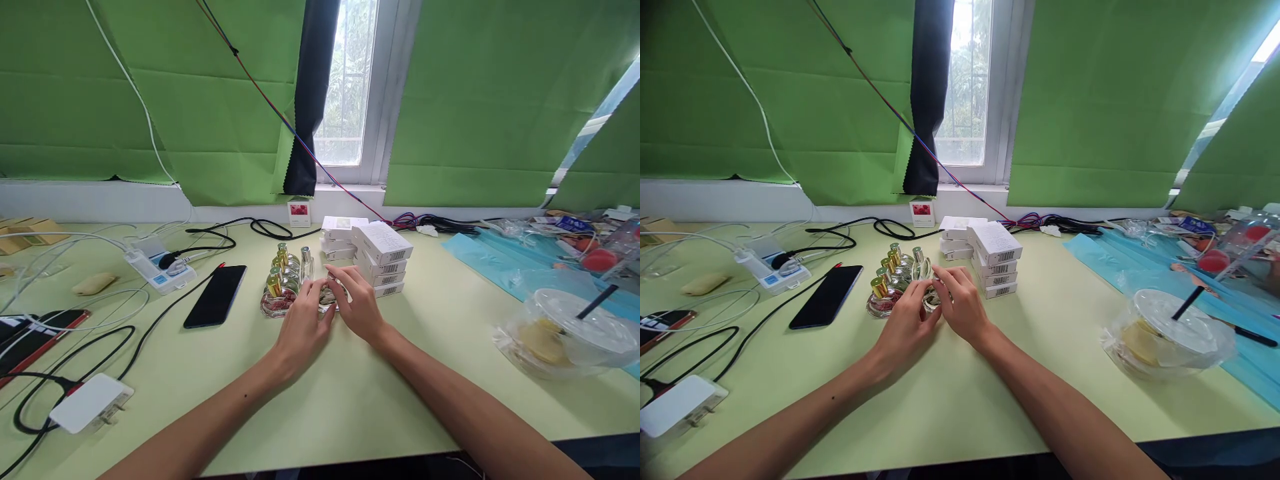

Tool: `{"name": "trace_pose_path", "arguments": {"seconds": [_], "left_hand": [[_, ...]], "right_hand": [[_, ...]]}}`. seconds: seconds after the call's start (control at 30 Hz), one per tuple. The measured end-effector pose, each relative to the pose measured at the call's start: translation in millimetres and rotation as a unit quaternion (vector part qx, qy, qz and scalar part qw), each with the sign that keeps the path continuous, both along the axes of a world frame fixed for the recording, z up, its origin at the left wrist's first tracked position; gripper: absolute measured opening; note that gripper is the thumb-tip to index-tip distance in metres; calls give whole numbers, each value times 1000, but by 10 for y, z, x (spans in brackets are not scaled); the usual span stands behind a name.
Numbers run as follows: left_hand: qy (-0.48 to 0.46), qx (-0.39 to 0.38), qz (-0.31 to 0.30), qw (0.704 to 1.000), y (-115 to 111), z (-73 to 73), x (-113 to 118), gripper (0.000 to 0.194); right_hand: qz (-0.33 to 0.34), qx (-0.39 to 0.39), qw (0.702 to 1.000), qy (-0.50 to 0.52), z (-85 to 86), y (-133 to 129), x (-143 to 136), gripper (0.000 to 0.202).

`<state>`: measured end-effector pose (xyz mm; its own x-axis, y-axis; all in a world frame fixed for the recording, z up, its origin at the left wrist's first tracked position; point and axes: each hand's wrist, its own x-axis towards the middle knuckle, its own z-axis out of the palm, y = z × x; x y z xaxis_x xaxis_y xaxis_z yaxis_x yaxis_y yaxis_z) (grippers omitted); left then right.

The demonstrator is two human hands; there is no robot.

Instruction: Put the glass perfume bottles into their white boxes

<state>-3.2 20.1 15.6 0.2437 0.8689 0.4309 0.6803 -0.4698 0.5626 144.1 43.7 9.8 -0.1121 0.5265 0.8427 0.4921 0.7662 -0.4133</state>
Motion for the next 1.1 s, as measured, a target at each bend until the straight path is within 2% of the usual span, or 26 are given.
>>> {"name": "trace_pose_path", "arguments": {"seconds": [0.37, 0.9, 1.1], "left_hand": [[2, -2, -4, 1000, 13, -7, -7, 34], [-10, -8, -12, 1000, 0, 8, 9, 31], [-5, -8, -7, 1000, -15, 32, 20, 31]], "right_hand": [[19, -3, 1000, -9, -35, 27, 10, 36], [-1, -26, 1000, 10, -75, 56, 40, 32], [10, -23, 1000, 17, -18, 12, 38, 34]]}}
